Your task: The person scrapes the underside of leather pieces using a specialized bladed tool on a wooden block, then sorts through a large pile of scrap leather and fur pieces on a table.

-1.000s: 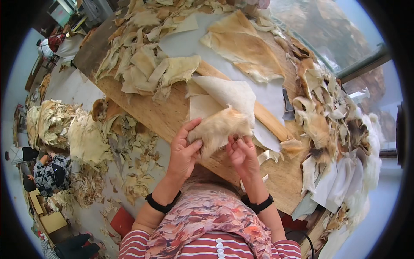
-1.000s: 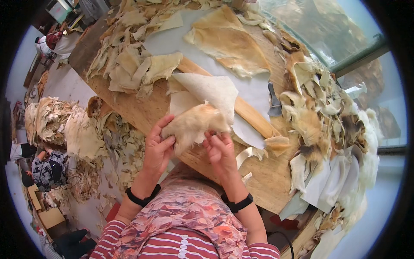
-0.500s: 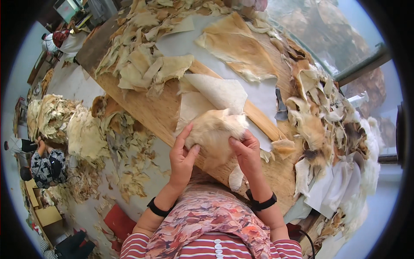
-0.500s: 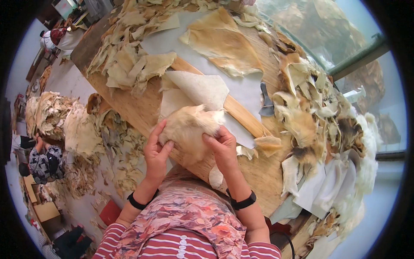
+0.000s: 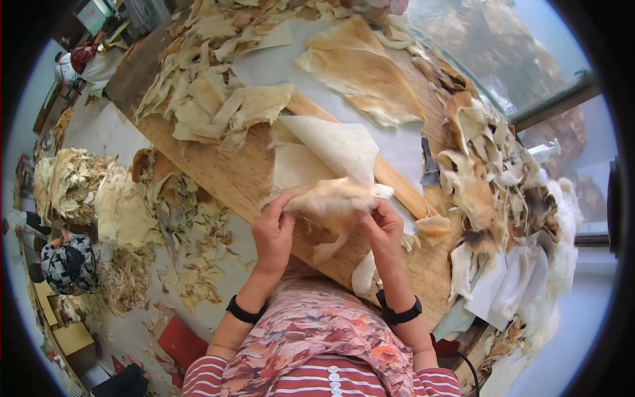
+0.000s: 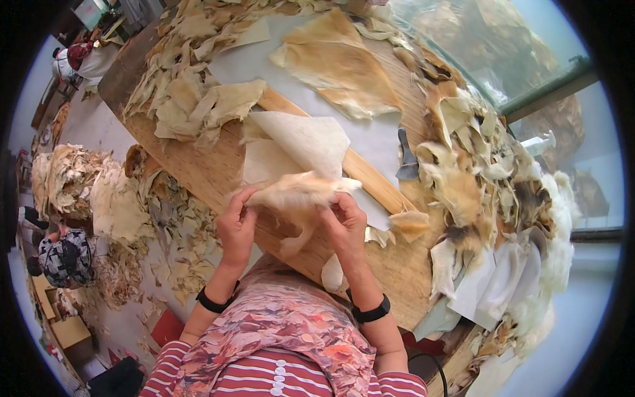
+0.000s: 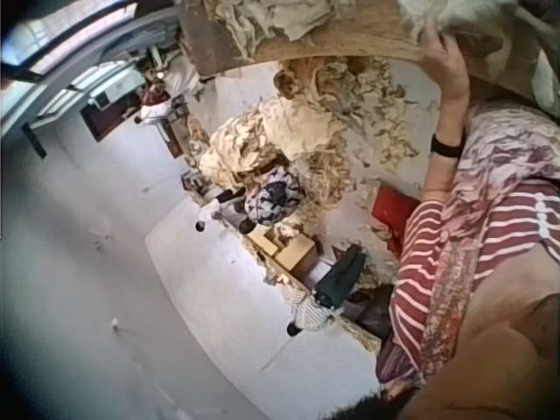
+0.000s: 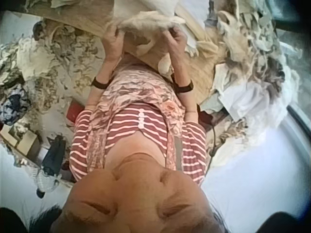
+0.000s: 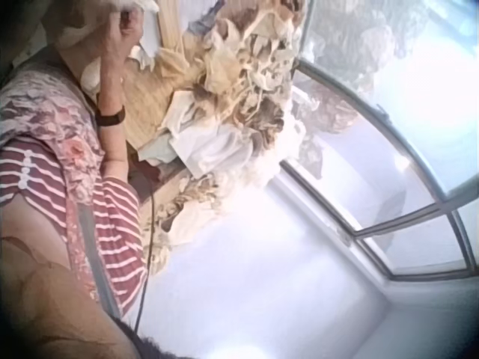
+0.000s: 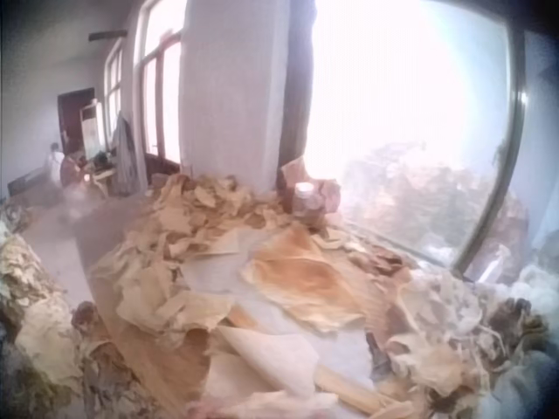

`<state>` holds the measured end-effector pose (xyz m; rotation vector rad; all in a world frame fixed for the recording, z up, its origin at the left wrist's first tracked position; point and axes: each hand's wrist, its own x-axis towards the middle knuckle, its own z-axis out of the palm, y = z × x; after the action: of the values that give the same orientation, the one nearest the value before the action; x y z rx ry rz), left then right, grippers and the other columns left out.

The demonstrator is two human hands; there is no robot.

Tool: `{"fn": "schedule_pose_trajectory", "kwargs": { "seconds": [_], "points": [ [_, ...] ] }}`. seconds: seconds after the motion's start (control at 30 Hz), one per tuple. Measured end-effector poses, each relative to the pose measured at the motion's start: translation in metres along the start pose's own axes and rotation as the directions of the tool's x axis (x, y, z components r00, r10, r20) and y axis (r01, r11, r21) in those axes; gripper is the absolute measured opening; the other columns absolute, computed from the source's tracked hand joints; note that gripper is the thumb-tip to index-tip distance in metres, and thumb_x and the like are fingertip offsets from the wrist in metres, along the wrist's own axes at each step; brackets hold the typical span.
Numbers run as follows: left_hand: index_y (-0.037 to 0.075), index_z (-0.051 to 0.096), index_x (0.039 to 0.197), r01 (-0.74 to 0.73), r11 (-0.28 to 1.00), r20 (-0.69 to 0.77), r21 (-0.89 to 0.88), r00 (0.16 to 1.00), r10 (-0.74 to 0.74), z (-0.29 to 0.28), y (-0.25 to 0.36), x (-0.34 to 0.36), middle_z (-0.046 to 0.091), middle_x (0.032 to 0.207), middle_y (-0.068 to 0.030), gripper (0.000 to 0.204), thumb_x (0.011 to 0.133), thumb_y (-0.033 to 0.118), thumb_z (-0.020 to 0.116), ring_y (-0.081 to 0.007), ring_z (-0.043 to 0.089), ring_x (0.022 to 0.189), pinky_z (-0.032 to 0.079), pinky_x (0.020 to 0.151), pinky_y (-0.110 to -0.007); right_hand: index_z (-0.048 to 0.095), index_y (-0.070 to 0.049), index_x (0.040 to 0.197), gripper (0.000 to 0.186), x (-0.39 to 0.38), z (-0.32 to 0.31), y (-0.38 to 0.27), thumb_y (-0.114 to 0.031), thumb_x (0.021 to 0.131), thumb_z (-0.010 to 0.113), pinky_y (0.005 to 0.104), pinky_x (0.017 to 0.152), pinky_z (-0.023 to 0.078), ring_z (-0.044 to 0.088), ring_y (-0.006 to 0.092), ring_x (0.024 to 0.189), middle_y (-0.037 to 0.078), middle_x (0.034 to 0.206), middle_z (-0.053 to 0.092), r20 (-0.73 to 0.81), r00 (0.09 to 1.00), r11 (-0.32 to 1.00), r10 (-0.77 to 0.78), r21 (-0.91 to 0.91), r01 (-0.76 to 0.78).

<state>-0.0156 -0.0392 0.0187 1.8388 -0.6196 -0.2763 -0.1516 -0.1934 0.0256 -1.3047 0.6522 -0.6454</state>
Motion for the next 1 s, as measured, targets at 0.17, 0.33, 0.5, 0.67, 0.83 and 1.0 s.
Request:
{"fn": "schedule_pose_trajectory", "kwargs": {
  "seconds": [0.17, 0.33, 0.5, 0.67, 0.83, 1.0],
  "points": [
    [0.004, 0.062, 0.113, -0.113, 0.993, -0.011, 0.039, 0.994, 0.113, -0.003, 0.000, 0.003, 0.067, 0.094, -0.0116, 0.032, 0.082, -0.003, 0.062, -0.0174, 0.061, 0.074, 0.049, 0.069, -0.029, 0.058, -0.001, 0.100, 0.019, 0.006, 0.017, -0.003, 0.002, 0.083, 0.067, 0.0209, 0.074, 0.048, 0.059, 0.0062, 0.084, 0.001, 0.093, 0.064, -0.081, 0.997, 0.995, 0.002, 0.096, 0.006],
    [0.004, 0.062, 0.113, -0.023, 0.999, 0.048, -0.023, 0.999, 0.024, -0.010, -0.007, 0.010, 0.066, 0.091, -0.0122, 0.029, 0.084, 0.000, 0.063, -0.0180, 0.062, 0.072, 0.050, 0.067, -0.030, 0.058, 0.000, 0.114, 0.034, 0.022, 0.029, -0.003, 0.004, 0.081, 0.066, 0.0226, 0.076, 0.049, 0.059, 0.0084, 0.084, 0.004, 0.099, 0.066, -0.161, 0.979, 0.993, -0.121, -0.014, 0.120],
    [0.003, 0.062, 0.116, -0.048, 0.999, 0.023, 0.011, 0.999, 0.048, -0.020, -0.011, 0.032, 0.066, 0.090, -0.0132, 0.029, 0.088, 0.007, 0.064, -0.0220, 0.064, 0.073, 0.051, 0.067, -0.031, 0.063, -0.004, 0.122, 0.046, 0.036, 0.014, -0.011, 0.004, 0.077, 0.067, 0.0234, 0.077, 0.049, 0.059, 0.0089, 0.082, 0.002, 0.105, 0.067, 0.034, 0.998, 0.926, -0.047, -0.373, 0.057],
    [0.006, 0.062, 0.119, -0.213, 0.914, 0.089, 0.345, 0.977, 0.195, -0.023, -0.015, 0.041, 0.064, 0.089, -0.0137, 0.034, 0.087, 0.016, 0.065, -0.0300, 0.063, 0.074, 0.050, 0.065, -0.036, 0.069, -0.003, 0.111, 0.033, 0.041, 0.017, -0.014, -0.001, 0.078, 0.072, 0.0202, 0.071, 0.047, 0.057, 0.0051, 0.080, 0.000, 0.099, 0.068, 0.013, 0.999, 0.924, -0.031, -0.381, 0.034],
    [0.009, 0.063, 0.120, -0.303, 0.707, 0.165, 0.640, 0.952, 0.258, -0.031, 0.000, 0.043, 0.062, 0.104, -0.0108, 0.038, 0.083, 0.015, 0.068, -0.0273, 0.061, 0.090, 0.046, 0.075, -0.038, 0.068, -0.002, 0.102, 0.022, 0.037, 0.017, 0.004, -0.002, 0.081, 0.073, 0.0181, 0.068, 0.047, 0.059, 0.0037, 0.077, -0.002, 0.093, 0.066, -0.049, 0.998, 0.962, 0.043, -0.267, -0.054],
    [0.010, 0.064, 0.115, -0.545, 0.681, 0.198, 0.489, 0.830, 0.522, -0.017, 0.015, 0.061, 0.059, 0.109, -0.0089, 0.036, 0.079, 0.013, 0.069, -0.0262, 0.054, 0.109, 0.040, 0.094, -0.045, 0.067, -0.003, 0.097, 0.016, 0.038, 0.022, 0.012, 0.001, 0.082, 0.071, 0.0173, 0.066, 0.046, 0.058, 0.0030, 0.077, -0.004, 0.089, 0.064, -0.055, 0.998, 0.975, -0.004, -0.220, -0.009]
  ]
}}
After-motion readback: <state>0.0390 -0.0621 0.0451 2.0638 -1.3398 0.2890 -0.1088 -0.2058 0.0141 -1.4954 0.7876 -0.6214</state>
